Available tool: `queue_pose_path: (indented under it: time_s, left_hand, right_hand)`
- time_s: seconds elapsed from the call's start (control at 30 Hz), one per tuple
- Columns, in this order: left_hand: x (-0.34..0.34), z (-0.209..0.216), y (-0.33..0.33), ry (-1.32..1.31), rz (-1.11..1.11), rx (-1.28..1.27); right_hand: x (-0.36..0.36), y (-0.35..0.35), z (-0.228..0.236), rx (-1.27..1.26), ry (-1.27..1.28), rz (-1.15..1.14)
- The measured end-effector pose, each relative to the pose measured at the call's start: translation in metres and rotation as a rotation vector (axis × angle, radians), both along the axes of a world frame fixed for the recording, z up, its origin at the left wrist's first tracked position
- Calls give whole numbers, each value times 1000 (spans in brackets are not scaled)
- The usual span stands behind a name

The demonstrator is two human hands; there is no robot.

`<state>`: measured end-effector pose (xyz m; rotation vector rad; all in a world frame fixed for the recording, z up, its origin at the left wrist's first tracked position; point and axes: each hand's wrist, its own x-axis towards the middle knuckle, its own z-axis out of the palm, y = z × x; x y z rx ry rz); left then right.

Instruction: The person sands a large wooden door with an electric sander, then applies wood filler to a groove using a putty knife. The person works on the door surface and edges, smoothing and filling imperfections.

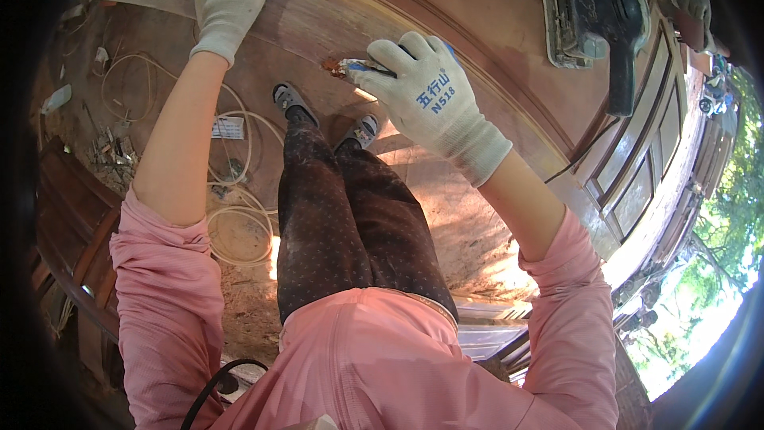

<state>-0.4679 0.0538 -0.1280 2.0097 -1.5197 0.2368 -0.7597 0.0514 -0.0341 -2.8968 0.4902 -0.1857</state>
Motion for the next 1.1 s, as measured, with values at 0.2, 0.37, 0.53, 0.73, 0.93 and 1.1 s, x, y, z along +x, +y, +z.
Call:
queue_pose_path:
  time_s: [0.2, 0.37, 0.53, 0.73, 0.93, 1.1]
  left_hand:
    - [-2, 0, -1, -2, 2, 9]
    - [-5, 0, -1, 4, -3, 15]
    - [-10, -1, -1, -5, -5, -3]
    - [-11, 2, -2, 13, -9, 20]
    - [-15, 2, -3, -2, 20, 31]
    - [-22, 5, -1, -2, 7, 18]
  right_hand:
    - [-8, -2, 6, -4, 63, 16]
    - [-17, -4, 10, 4, 78, 18]
    - [-29, -7, 11, 31, 84, 14]
    - [-45, -11, 16, 47, 61, 12]
    - [-39, -9, 20, 299, -61, -179]
    - [-12, 11, 0, 271, -162, -274]
